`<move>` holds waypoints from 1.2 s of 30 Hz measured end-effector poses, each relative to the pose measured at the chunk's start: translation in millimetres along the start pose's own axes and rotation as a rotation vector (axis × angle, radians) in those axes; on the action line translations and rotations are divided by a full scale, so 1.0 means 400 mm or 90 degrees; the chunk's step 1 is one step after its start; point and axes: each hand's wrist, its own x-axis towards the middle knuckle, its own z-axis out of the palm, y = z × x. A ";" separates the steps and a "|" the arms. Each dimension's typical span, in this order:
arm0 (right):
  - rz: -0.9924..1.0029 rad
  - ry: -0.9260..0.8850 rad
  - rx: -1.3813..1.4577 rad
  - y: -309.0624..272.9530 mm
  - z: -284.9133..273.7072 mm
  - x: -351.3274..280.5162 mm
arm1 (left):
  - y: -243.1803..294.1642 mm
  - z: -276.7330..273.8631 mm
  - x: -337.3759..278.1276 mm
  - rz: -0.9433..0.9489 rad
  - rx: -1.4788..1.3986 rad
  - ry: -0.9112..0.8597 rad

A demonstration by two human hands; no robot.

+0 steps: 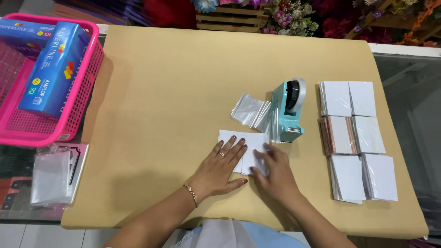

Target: The person places small white cards into clear plastic bags and seals them. The person handles the cards and bags one at a time, using a tape dispenser to seal the bags after insertion.

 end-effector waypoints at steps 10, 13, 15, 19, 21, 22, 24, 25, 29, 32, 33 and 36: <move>0.269 0.029 0.447 0.033 0.015 0.087 | -0.006 -0.002 0.003 0.002 0.016 -0.001; 0.233 -0.032 0.420 0.011 0.009 0.092 | -0.005 -0.004 0.000 0.006 0.018 0.007; 0.218 -0.014 0.333 -0.011 -0.024 0.080 | -0.007 -0.015 0.000 -0.019 -0.071 -0.008; 0.152 0.082 0.383 0.058 -0.013 0.010 | -0.009 -0.061 -0.028 -0.052 -0.187 0.086; 0.106 0.205 0.586 0.117 0.036 -0.014 | -0.013 -0.063 -0.037 -0.114 -0.137 0.174; 0.106 0.200 0.585 0.119 0.055 -0.033 | 0.009 -0.052 -0.038 -0.118 -0.139 0.173; 0.081 0.179 0.659 0.121 0.085 -0.054 | 0.042 -0.044 -0.027 -0.088 -0.203 0.191; 0.077 0.176 0.659 0.163 0.118 -0.043 | 0.082 -0.053 -0.018 -0.091 -0.202 0.194; -0.023 0.153 0.629 0.191 0.156 -0.028 | 0.205 -0.041 0.026 -0.087 -0.530 0.183; -0.073 0.171 0.614 0.126 0.112 -0.040 | 0.247 0.013 0.066 -0.082 -0.648 0.286; -0.099 0.197 0.606 0.104 0.103 -0.046 | 0.257 0.035 0.075 -0.109 -0.678 0.318; -0.078 0.170 0.550 0.140 0.160 -0.046 | 0.261 0.088 0.099 -0.179 -0.686 0.358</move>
